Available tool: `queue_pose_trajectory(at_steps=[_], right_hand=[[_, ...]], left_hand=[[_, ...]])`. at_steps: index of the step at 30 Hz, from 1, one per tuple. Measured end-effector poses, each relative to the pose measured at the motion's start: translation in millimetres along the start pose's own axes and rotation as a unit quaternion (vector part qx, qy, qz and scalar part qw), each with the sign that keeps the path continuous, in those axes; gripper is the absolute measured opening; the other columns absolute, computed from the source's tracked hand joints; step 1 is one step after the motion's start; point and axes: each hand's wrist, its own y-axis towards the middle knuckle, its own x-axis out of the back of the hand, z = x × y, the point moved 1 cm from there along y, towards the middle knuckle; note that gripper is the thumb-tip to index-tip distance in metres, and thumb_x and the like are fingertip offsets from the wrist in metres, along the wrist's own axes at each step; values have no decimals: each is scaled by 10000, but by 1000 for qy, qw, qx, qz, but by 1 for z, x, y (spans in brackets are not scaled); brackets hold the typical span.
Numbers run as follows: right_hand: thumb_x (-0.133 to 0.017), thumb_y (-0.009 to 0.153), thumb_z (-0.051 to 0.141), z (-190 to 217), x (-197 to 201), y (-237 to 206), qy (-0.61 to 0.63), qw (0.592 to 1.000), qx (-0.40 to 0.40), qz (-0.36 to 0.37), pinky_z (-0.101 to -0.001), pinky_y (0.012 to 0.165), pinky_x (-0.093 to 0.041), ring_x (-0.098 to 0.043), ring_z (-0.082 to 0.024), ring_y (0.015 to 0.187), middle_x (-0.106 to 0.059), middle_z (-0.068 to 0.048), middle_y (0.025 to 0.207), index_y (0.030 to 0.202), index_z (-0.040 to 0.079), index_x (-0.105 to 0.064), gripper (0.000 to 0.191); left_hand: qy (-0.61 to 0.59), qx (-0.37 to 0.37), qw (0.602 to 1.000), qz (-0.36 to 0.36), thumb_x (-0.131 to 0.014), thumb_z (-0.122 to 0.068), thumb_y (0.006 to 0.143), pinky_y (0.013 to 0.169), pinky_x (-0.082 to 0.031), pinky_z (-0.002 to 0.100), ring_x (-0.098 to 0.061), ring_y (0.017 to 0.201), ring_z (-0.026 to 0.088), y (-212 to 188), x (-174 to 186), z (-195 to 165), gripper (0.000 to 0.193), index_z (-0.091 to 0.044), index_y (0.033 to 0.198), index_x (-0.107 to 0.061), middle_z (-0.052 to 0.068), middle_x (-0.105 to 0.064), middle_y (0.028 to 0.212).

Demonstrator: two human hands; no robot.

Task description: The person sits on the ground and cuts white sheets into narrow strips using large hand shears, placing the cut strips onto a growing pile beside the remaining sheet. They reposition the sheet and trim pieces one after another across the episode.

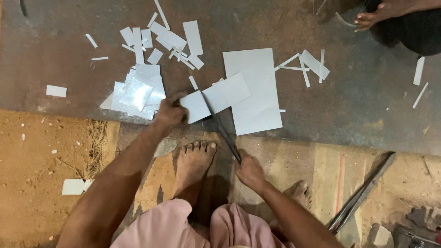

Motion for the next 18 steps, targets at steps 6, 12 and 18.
queue_pose_trajectory(at_steps=[6,12,18], right_hand=[[-575,973,534,13,27,10,-204,976,64,-27,-611,804,-537,-542,-502,1196,-476,-290,1408,1448,76,-466,669],[-805,825,435,49,72,88,-70,945,120,-297,-553,976,-509,-494,-491,1240,-478,-256,1365,1468,-7,-428,867],[-865,749,422,71,90,127,-4,967,-13,-255,-528,947,-493,-469,-438,1251,-450,-213,1397,1437,38,-400,915]], left_hand=[[-83,-42,995,-31,-729,-15,832,677,-649,280,-679,923,197,2,63,-16,648,-136,1416,-474,84,-681,1065],[109,-132,975,-144,-776,-24,919,620,-503,357,-618,828,231,7,119,-16,439,-3,1296,-552,206,-676,1023],[363,-190,875,-259,-821,-113,910,697,-574,361,-696,839,291,-6,126,-25,259,51,1054,-682,200,-728,956]])
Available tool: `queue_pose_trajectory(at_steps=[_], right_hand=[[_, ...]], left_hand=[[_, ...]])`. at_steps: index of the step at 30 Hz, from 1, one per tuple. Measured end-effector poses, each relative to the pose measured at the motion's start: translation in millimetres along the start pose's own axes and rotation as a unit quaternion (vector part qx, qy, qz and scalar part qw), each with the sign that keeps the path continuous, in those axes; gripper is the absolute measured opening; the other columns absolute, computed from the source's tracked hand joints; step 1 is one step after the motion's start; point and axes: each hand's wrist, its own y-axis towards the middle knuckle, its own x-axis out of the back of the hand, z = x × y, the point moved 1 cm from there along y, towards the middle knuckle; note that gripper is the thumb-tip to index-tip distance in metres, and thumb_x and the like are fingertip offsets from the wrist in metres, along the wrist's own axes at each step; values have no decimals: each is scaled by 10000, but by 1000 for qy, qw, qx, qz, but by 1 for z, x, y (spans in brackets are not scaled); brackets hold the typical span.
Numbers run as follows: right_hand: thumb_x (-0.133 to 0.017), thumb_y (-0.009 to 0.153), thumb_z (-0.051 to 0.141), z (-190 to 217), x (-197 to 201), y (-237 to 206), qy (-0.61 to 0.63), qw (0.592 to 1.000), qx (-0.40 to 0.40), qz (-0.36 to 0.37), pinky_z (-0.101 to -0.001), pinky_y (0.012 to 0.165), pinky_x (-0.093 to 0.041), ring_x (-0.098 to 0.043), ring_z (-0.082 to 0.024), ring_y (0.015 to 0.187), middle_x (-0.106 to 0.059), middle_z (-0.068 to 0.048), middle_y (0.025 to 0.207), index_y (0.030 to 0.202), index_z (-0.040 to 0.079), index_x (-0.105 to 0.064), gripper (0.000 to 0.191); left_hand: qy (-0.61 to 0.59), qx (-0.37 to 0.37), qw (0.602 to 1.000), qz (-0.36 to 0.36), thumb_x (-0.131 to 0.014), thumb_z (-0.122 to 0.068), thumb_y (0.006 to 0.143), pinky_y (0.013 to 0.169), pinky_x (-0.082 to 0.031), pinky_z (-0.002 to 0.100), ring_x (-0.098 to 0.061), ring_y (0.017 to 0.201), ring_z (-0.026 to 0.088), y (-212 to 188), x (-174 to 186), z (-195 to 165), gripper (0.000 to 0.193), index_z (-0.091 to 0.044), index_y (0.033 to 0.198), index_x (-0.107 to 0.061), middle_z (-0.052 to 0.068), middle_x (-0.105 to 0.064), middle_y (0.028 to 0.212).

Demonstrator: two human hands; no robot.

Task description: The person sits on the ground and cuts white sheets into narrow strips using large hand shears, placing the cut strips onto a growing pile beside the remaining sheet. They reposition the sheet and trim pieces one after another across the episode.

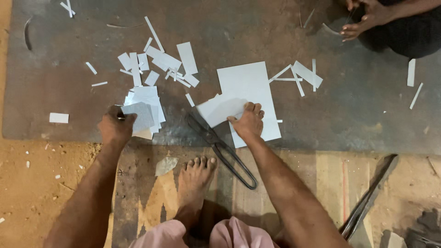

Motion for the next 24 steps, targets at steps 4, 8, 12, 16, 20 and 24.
queue_pose_trajectory(at_steps=[4,8,12,16,20,24], right_hand=[[-823,811,405,-15,13,8,139,989,9,-40,-500,930,-514,-533,-407,1198,-520,-205,1330,1393,55,-465,768],[-782,872,387,-12,9,-3,77,996,41,8,-472,913,-534,-598,-376,1144,-590,-198,1263,1348,72,-529,625],[-922,708,414,7,-9,-14,-14,997,51,-50,-473,798,-542,-519,-431,1210,-555,-230,1310,1273,10,-527,798],[-864,778,322,13,-7,-5,111,993,29,9,-467,855,-570,-641,-323,1049,-690,-110,1057,1149,65,-662,494],[-752,888,153,3,16,10,428,898,34,98,-391,733,-604,-713,-212,844,-697,-86,921,1025,50,-613,220],[-682,993,33,-14,39,-9,611,769,60,177,-330,738,-606,-684,-175,825,-655,-77,901,991,94,-529,164]], left_hand=[[-261,152,951,64,-696,-70,933,633,-608,384,-685,791,256,1,0,-18,294,-10,1212,-624,168,-711,975],[-365,134,906,165,-667,-91,952,703,-641,337,-725,816,191,-3,-17,-43,191,-6,1122,-677,93,-736,974],[-403,141,881,204,-654,-89,960,647,-630,327,-710,763,184,-12,-56,-70,131,-14,1067,-666,76,-710,903],[-418,135,874,209,-669,-94,993,603,-599,334,-682,723,177,-16,-74,-79,120,16,999,-624,78,-673,868],[-452,114,860,206,-674,-67,973,623,-637,326,-694,725,155,-17,-70,-80,99,14,991,-620,66,-671,856],[-461,61,858,219,-683,-36,964,632,-643,313,-676,731,137,-24,-65,-94,158,-22,1102,-609,74,-668,901]])
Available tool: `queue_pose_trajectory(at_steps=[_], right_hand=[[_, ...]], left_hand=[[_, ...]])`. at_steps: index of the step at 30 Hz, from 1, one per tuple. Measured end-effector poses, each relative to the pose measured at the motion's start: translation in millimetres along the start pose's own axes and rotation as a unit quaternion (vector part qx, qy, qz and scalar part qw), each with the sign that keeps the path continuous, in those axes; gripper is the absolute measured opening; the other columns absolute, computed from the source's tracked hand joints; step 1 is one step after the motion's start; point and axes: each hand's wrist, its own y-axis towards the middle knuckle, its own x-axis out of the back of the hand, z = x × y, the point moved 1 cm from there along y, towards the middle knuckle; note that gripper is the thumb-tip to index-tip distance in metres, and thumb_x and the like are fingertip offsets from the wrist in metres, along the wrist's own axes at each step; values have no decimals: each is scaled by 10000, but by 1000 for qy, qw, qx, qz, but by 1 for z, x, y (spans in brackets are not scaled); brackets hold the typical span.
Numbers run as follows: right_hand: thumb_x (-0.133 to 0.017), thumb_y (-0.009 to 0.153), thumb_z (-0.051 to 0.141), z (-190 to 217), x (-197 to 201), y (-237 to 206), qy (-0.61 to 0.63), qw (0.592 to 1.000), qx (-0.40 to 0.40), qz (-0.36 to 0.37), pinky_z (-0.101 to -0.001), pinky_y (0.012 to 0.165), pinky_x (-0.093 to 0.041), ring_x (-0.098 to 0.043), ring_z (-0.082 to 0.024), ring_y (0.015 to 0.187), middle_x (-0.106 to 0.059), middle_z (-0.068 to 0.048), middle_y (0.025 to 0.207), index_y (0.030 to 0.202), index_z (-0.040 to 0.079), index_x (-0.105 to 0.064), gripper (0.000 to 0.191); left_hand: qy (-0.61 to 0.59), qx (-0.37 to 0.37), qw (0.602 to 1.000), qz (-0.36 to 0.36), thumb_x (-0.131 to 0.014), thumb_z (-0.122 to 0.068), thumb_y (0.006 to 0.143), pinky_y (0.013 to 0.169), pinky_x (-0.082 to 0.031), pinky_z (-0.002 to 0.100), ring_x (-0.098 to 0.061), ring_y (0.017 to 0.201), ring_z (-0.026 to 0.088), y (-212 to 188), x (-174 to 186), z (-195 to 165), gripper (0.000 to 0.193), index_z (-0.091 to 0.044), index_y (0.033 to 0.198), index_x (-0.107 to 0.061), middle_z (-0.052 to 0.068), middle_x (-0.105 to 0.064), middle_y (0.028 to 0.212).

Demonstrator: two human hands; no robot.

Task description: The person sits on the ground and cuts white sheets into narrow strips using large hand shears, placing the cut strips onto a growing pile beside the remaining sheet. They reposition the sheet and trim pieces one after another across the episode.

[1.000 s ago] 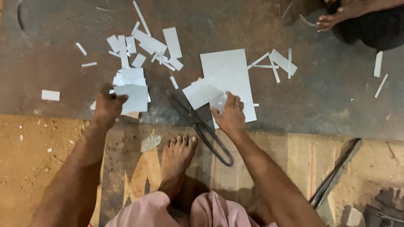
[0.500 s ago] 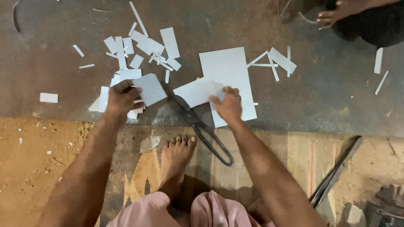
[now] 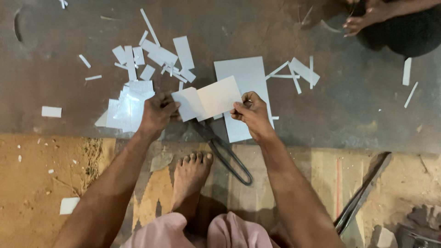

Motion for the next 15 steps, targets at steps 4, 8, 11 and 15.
queue_pose_trajectory(at_steps=[4,8,11,15], right_hand=[[-715,952,78,0,0,-22,61,997,-46,12,-342,777,-604,-693,-175,827,-665,-67,906,1021,102,-508,220],[-717,957,84,-10,-4,-34,78,996,-40,9,-350,787,-603,-702,-195,825,-673,-80,895,1032,102,-495,235],[-715,956,86,-21,-7,-37,66,996,-56,-24,-356,789,-624,-704,-198,821,-684,-91,894,1036,89,-503,227],[-743,939,138,-26,-11,-37,38,997,-59,-34,-380,785,-631,-714,-221,841,-702,-125,920,1132,64,-532,295]], left_hand=[[47,-24,998,39,-681,18,903,622,-645,292,-686,744,129,-4,-21,-6,369,-60,1255,-603,87,-679,961],[83,-31,995,35,-685,40,937,624,-653,300,-702,755,158,-9,-33,-7,149,108,1047,-611,12,-707,1155],[113,-26,993,26,-692,30,918,630,-667,272,-711,765,130,-12,-36,-5,254,18,1171,-692,100,-721,961],[131,-17,991,34,-685,46,906,643,-673,292,-720,771,165,-11,-30,-2,302,14,1205,-683,114,-708,954]])
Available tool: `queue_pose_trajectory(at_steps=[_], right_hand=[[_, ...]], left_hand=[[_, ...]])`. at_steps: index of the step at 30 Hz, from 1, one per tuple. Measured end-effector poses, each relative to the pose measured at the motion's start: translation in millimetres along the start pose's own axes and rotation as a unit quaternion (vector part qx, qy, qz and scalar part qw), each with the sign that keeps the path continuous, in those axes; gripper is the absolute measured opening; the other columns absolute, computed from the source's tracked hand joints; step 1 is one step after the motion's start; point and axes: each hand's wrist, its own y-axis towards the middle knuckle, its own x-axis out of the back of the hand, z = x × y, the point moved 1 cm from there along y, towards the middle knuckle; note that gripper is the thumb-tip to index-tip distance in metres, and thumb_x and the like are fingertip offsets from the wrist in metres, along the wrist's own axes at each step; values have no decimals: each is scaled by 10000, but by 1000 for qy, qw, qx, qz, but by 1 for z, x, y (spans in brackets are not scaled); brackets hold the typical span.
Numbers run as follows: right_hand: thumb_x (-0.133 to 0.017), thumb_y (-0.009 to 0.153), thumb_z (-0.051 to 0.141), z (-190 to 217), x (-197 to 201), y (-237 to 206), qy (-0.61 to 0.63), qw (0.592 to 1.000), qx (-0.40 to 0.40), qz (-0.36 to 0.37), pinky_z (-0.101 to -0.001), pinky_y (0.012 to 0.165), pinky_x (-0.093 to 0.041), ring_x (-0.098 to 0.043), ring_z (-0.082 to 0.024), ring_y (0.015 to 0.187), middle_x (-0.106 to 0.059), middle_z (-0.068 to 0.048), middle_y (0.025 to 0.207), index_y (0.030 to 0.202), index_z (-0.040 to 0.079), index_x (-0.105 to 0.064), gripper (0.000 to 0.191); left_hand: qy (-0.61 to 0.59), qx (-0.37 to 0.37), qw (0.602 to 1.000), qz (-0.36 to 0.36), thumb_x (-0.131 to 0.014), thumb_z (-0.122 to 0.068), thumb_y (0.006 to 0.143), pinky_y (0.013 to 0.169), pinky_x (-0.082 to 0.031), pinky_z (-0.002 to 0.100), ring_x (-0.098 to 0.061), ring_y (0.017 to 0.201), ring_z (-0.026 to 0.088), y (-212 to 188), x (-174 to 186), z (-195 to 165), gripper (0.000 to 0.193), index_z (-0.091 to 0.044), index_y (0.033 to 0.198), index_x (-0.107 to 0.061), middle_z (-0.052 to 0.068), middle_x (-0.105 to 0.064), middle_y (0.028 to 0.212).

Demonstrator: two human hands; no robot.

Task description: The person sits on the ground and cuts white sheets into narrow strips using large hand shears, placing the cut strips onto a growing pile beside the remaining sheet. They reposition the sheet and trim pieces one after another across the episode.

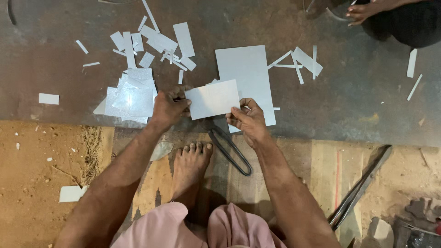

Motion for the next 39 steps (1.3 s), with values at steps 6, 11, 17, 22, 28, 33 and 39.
queue_pose_trajectory(at_steps=[6,11,17,22,28,33,39], right_hand=[[-753,895,479,-17,-2,-62,-774,615,-126,87,-469,831,-618,-691,-333,1028,-647,-218,1226,1378,31,-465,719],[-877,774,391,-35,8,-92,-761,642,-68,67,-471,877,-558,-663,-381,1059,-654,-256,1164,1268,-14,-483,751],[-727,819,170,-50,37,-92,-490,845,-208,43,-387,696,-607,-764,-271,830,-764,-209,936,1078,31,-680,298],[-793,902,103,-52,55,-107,-371,897,-162,179,-328,722,-557,-607,-219,841,-543,-114,892,1078,-51,-658,270],[-561,887,55,-47,41,-109,-253,929,-250,105,-398,988,-598,-603,-189,1190,-523,-97,1358,1430,101,-488,549],[-518,897,107,-50,37,-106,-272,905,-317,83,-471,1021,-579,-606,-305,1210,-404,-129,1484,1621,252,-100,848],[-597,829,156,-71,53,-105,-286,904,-300,101,-419,1017,-535,-589,-263,1186,-509,-128,1354,1625,248,-132,926]], left_hand=[[-23,30,993,-112,-641,46,904,595,-683,330,-751,761,234,11,35,4,380,0,1280,-610,140,-703,985],[52,9,982,-179,-635,52,902,570,-683,354,-739,806,234,18,63,9,397,-29,1290,-617,147,-690,1029],[-25,49,979,-196,-603,76,912,610,-713,366,-751,806,227,29,77,16,392,-58,1280,-625,132,-689,1025],[-6,106,975,-195,-648,79,900,634,-699,376,-739,806,229,23,71,30,401,-73,1270,-660,127,-709,982],[60,97,983,-142,-706,21,903,672,-698,316,-740,802,180,16,42,48,400,-80,1288,-665,58,-730,966],[-57,123,983,-125,-686,53,887,616,-708,355,-699,802,183,8,23,49,405,-41,1281,-667,52,-648,927],[-73,131,982,-117,-677,59,884,609,-707,376,-699,789,189,8,22,46,433,-41,1305,-655,58,-636,919]])
